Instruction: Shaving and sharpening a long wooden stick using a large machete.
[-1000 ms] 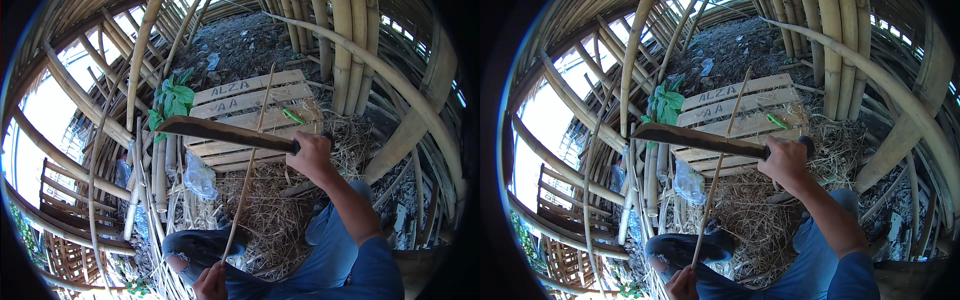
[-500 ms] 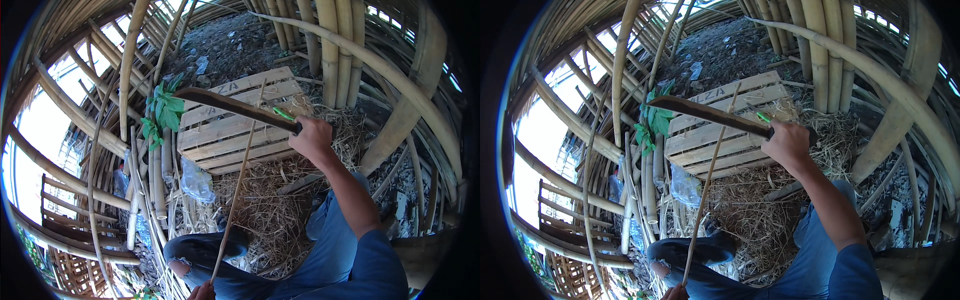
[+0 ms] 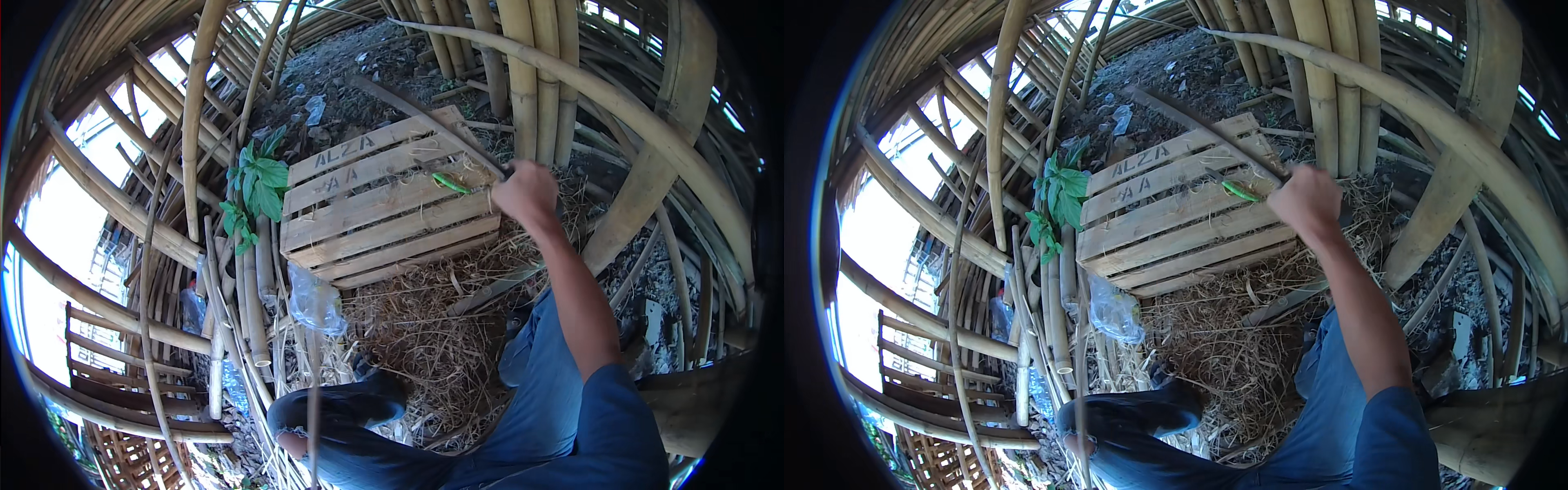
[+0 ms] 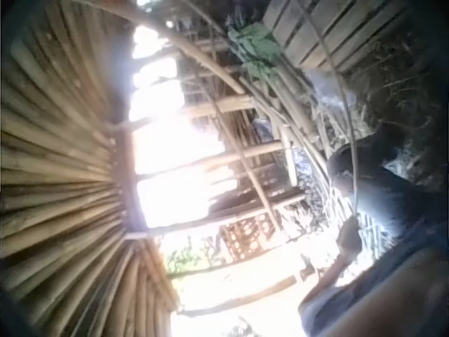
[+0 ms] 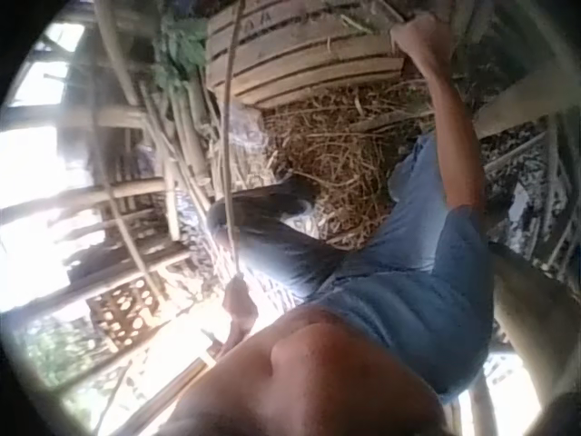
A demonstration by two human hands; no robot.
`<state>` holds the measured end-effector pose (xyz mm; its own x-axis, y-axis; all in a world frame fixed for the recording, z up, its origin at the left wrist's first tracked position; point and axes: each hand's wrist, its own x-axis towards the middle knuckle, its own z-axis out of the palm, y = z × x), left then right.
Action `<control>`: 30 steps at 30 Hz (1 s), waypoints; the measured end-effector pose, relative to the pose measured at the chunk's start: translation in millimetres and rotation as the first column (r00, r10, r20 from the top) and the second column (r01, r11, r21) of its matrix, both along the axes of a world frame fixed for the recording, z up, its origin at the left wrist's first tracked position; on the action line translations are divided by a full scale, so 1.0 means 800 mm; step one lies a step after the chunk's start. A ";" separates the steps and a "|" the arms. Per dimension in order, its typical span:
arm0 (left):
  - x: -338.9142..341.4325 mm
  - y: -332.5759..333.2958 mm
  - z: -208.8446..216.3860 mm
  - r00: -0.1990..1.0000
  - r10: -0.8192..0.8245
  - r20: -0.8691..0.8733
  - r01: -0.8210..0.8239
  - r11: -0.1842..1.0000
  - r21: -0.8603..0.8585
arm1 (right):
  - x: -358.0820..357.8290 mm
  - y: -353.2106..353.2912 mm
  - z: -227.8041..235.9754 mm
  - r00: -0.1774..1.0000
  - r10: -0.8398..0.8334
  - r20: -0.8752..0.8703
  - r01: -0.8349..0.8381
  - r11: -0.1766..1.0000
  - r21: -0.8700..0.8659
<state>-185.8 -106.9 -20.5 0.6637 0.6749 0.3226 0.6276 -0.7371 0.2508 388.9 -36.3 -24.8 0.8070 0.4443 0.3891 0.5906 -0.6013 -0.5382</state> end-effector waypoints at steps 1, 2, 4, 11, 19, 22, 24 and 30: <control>-0.008 0.003 0.002 1.000 -0.005 -0.002 0.005 1.000 -0.004 | 0.021 -0.006 0.004 0.989 -0.086 -0.116 0.084 0.996 -0.026; -0.015 0.006 0.005 0.995 0.025 -0.100 -0.024 1.000 0.016 | 0.035 -0.015 0.003 0.959 -0.172 -0.227 0.162 0.985 -0.061; -0.014 -0.001 0.001 0.977 0.098 -0.191 -0.091 0.995 0.044 | 0.045 -0.025 -0.013 0.967 -0.192 -0.168 0.193 0.981 -0.014; 0.128 0.058 0.000 0.803 0.547 0.238 0.009 0.388 -0.922 | -0.030 0.002 -0.009 0.998 0.066 -0.006 -0.064 0.985 0.162; 0.277 0.139 -0.006 0.787 0.465 0.405 0.325 0.246 -0.913 | -0.158 0.014 -0.032 0.818 0.575 0.017 -0.550 0.774 0.313; 0.302 0.149 -0.011 0.811 0.422 0.405 0.340 0.224 -0.914 | -0.181 0.010 -0.021 0.543 0.766 -0.344 -0.638 0.643 0.423; 0.313 0.147 -0.012 0.826 0.413 0.383 0.329 0.198 -0.923 | -0.185 0.012 -0.022 0.449 0.842 -0.298 -0.628 0.535 0.565; 0.329 0.122 -0.018 0.807 0.391 0.441 0.451 0.073 -0.890 | -0.152 0.021 -0.017 0.384 0.773 -0.505 -0.523 0.633 0.571</control>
